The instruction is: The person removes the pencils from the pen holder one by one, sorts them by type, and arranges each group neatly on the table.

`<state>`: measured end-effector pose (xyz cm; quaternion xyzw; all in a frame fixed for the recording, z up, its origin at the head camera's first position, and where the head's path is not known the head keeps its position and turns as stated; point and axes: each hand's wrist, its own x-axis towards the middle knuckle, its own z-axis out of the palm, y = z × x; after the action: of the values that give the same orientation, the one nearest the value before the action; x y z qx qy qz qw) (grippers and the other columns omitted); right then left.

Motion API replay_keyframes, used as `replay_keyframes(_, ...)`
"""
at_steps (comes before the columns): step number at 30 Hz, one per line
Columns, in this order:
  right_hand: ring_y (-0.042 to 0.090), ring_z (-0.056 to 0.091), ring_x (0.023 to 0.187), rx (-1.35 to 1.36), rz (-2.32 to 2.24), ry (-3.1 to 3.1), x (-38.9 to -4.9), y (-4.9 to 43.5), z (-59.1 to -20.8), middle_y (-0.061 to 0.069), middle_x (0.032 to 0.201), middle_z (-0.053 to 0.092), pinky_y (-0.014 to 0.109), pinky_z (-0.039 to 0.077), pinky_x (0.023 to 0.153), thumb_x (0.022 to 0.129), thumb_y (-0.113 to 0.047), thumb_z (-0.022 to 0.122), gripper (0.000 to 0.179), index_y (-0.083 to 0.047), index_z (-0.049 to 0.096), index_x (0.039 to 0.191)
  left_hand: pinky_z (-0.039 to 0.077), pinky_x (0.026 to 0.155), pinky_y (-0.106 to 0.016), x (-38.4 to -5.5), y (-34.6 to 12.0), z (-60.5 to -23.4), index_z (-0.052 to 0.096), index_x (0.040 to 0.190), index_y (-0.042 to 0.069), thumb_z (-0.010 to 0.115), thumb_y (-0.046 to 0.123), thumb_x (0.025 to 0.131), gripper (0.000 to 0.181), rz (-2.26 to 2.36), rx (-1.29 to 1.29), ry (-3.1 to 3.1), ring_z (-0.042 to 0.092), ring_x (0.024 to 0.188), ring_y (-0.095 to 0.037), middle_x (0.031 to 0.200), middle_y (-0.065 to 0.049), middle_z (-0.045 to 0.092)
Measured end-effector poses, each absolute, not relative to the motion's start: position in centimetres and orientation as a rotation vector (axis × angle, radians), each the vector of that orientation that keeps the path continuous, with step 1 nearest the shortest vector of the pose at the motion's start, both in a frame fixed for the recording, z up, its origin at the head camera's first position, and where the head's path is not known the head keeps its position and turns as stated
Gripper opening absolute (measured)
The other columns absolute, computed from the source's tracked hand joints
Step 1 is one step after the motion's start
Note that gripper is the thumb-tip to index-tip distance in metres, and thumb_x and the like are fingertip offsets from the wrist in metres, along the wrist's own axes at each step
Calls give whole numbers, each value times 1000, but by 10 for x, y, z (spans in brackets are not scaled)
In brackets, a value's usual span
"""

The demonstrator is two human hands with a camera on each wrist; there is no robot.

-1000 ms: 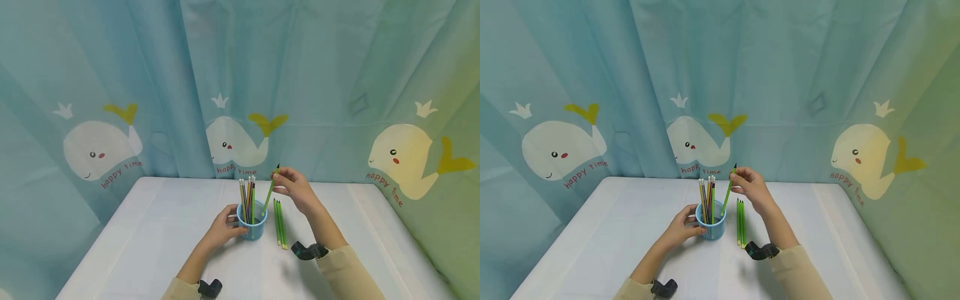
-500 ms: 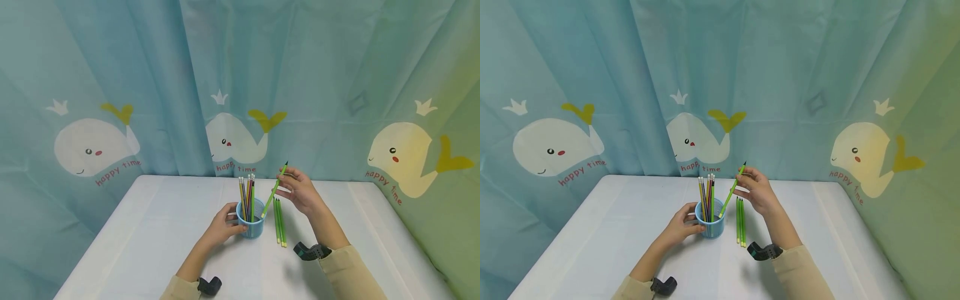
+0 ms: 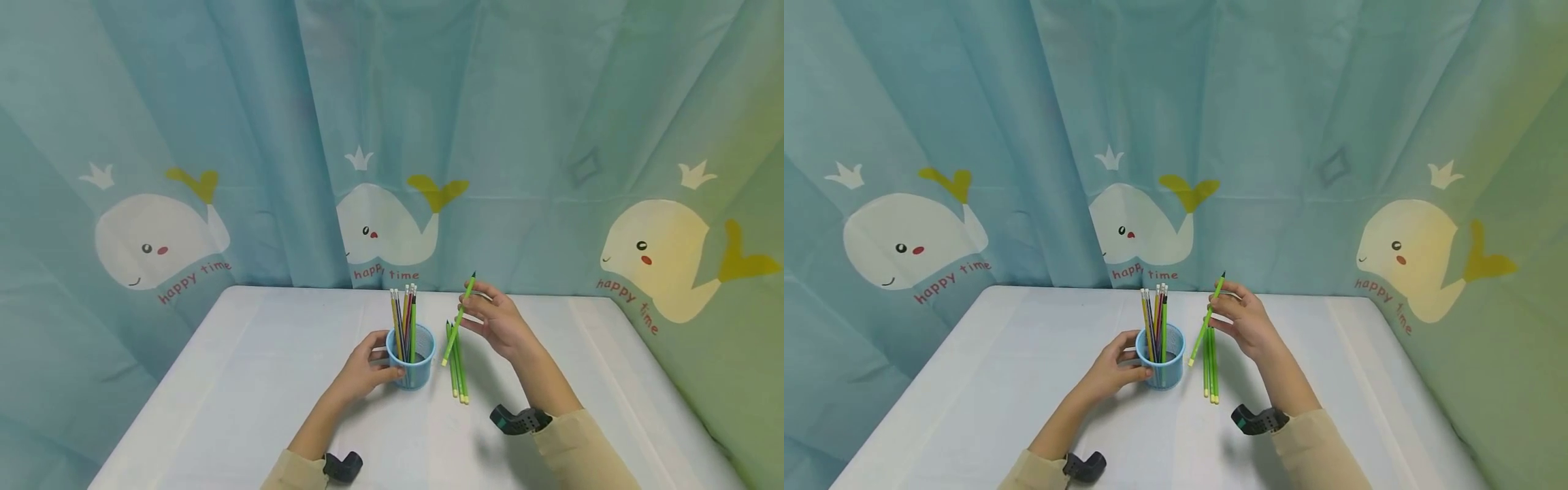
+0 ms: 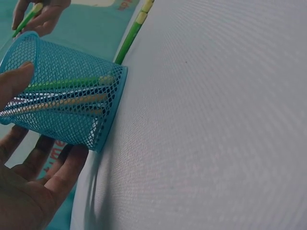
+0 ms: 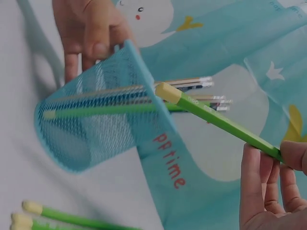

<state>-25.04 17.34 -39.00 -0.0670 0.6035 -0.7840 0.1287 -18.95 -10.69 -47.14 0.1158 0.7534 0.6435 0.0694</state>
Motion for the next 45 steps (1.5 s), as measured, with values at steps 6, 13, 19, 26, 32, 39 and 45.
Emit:
replay_keyframes(6,13,63,94,-163,-2226,1836,-249,185,-396,-2,103,63,32,59,86,98,-9,61,27,-15,52,123,51,103,-47,-190,-107,-473,44,144,7,82,13,81,74,1929,345,2263,54,128,-41,141,-21,50)
replay_keyframes(13,12,61,92,-138,-2136,1941,-251,197,-404,-2,104,61,32,59,86,98,-12,63,32,-10,48,127,51,103,-46,-190,-107,-472,43,144,7,81,12,82,73,1937,349,2271,54,128,-40,141,-21,50)
replay_keyframes(19,9,63,87,-112,-2067,1983,-254,205,-412,-4,100,64,29,60,82,97,-10,64,44,-2,42,134,51,103,-46,-190,-106,-472,44,144,7,81,11,82,73,1931,343,2275,55,128,-40,141,-21,50)
replay_keyframes(26,13,65,93,-93,-1965,2061,-260,208,-424,-5,99,66,29,60,81,95,-9,64,54,6,38,140,51,103,-45,-189,-107,-470,44,144,7,82,12,81,73,1939,338,2270,55,128,-41,140,-21,50)
replay_keyframes(32,15,65,93,6,-1874,2134,-265,208,-441,7,111,64,30,60,81,96,-12,64,57,5,39,144,51,103,-46,-188,-108,-471,44,143,5,82,9,81,73,1937,338,2261,55,127,-41,140,-22,50)
replay_keyframes(39,16,62,90,91,-1808,2201,-266,206,-453,15,115,61,31,61,79,95,-10,62,52,3,44,142,51,103,-46,-188,-108,-470,43,144,7,82,13,81,74,1927,345,2271,54,128,-41,141,-21,50)
replay_keyframes(45,18,63,92,124,-1701,2296,-265,202,-458,18,118,61,30,61,76,93,-11,64,50,1,48,139,51,103,-46,-188,-107,-469,44,144,7,82,13,81,74,1920,341,2282,55,128,-41,142,-21,50)
